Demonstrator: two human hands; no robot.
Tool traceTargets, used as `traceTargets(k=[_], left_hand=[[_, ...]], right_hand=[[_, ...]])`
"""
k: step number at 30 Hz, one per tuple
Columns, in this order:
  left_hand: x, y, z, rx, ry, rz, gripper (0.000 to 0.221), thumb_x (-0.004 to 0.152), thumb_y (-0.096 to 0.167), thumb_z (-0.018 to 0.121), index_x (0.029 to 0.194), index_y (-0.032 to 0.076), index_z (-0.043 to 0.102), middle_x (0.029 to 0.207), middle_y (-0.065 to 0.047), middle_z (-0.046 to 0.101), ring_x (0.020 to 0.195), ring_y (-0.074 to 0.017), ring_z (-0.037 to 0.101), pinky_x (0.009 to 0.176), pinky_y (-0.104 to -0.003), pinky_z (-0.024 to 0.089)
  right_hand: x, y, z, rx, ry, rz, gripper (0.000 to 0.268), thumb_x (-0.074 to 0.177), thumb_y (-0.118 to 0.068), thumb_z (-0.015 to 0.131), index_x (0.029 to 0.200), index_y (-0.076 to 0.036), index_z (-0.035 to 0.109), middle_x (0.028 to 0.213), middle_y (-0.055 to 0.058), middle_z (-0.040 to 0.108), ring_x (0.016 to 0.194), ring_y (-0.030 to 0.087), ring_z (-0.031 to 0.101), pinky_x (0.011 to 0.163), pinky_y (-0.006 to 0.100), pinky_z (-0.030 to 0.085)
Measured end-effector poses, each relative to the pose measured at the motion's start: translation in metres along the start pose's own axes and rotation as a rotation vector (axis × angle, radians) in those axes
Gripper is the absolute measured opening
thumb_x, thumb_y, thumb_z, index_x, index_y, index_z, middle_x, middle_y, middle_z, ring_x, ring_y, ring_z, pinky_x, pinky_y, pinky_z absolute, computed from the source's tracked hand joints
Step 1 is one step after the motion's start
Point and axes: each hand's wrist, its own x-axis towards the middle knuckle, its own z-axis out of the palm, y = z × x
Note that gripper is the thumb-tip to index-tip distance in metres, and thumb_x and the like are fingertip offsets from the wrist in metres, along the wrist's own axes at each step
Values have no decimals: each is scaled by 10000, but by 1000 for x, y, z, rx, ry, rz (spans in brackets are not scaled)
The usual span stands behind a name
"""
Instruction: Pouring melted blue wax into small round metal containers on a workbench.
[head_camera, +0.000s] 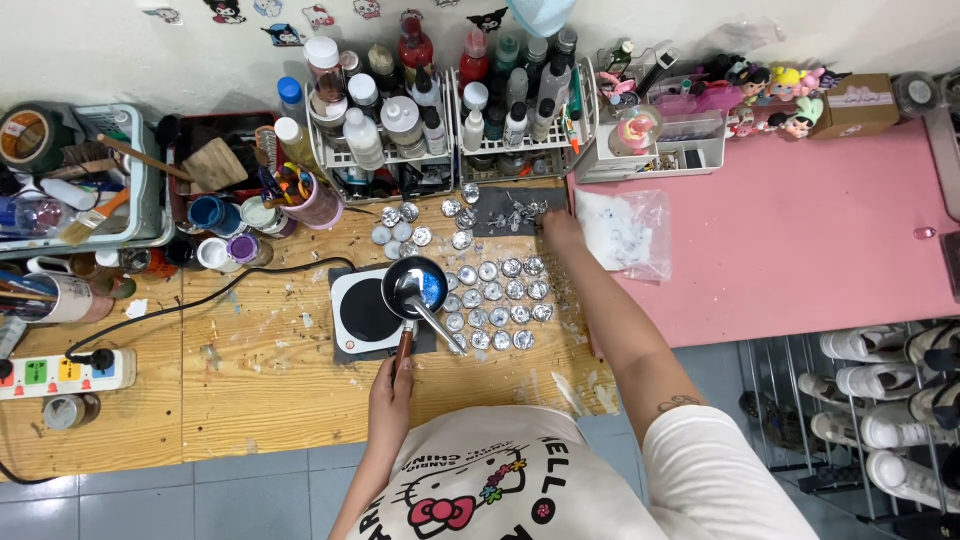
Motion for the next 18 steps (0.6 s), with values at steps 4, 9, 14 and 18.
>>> traceTargets(k=[4, 9, 14, 18], left_hand=[[-2, 6, 1, 2, -2, -11, 333, 1050, 317, 521, 1101, 30, 681, 722, -21, 532, 645, -103, 478, 607, -272, 407], [1, -2, 1, 28, 19, 80, 330, 1034, 312, 514, 1124, 39, 676, 768, 5, 588, 687, -75, 522, 643, -247, 445], [0, -4, 2, -1, -4, 59, 321, 1050, 297, 521, 1111, 23, 676, 749, -12, 540, 676, -89, 483, 631, -255, 424], [-7, 5, 4, -111, -19, 103, 308, 1050, 288, 532, 1101, 13, 661, 760, 13, 524, 673, -78, 448, 604, -255, 396]], right_hand=[[-5, -1, 5, -75, 100, -39, 168, 810, -132, 693, 964, -98, 751, 1015, 199, 726, 949, 385, 703, 830, 493, 573], [0, 0, 0, -107, 140, -111, 222, 788, -128, 672, 999, -66, 697, 1043, 195, 722, 976, 386, 709, 826, 486, 579], [9, 2, 0, -152, -24, -70, 296, 891, -117, 622, 1180, -56, 629, 1041, 225, 733, 985, 396, 715, 821, 498, 584], [16, 10, 11, -170, -49, -121, 354, 876, -132, 633, 1207, -14, 593, 995, 246, 727, 955, 405, 710, 784, 500, 580]])
